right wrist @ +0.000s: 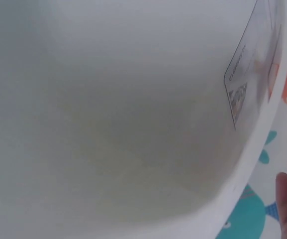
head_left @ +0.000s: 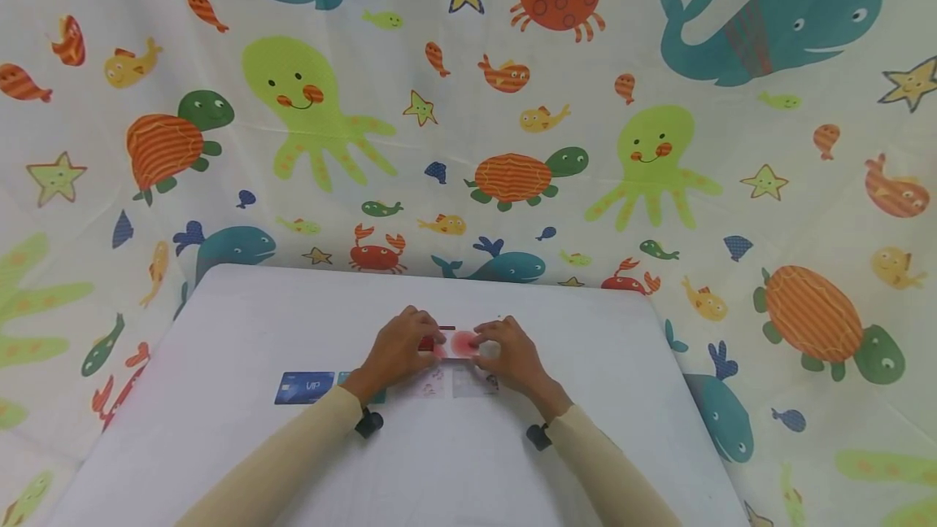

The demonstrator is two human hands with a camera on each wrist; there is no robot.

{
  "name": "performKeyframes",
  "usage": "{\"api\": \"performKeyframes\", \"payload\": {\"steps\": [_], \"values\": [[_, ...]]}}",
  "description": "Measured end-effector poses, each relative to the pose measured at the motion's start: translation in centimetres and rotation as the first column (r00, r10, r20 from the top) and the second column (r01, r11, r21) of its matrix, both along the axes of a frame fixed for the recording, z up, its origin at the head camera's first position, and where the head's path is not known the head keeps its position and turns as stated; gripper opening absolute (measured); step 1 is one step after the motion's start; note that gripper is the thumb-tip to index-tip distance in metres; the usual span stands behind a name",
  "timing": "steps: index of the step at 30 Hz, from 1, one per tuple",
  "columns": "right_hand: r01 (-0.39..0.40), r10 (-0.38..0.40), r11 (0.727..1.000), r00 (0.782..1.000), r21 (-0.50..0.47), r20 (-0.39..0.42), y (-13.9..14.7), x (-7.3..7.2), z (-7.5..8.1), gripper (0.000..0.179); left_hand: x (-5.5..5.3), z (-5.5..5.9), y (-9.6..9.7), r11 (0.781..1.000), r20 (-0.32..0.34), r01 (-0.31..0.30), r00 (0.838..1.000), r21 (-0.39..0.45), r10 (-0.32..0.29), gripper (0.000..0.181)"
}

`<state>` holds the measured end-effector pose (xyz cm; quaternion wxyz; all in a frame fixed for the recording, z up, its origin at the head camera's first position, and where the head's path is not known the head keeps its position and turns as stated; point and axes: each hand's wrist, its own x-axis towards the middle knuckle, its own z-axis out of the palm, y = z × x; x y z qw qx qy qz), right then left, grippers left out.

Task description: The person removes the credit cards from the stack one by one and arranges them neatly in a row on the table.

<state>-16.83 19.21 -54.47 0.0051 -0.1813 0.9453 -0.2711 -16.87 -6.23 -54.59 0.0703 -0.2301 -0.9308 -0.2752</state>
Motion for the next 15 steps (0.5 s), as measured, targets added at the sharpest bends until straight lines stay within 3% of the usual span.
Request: {"api": "performKeyframes", "payload": {"steps": [8, 15], "values": [[0.002, -0.002, 1.0, 1.0, -0.002, -0.02, 0.7, 0.5, -0.3, 0.026, 0.2, -0.2, 0.5, 1.0, -0.026, 0.026, 0.999, 0.007, -0.025, 0.028], [-0.001, 0.001, 1.0, 0.999, -0.02, -0.033, 1.2, 1.0, -0.2, 0.025, 0.4, -0.1, 1.1, 0.998, 0.005, 0.043, 0.999, 0.037, -0.043, 0.029]]}}
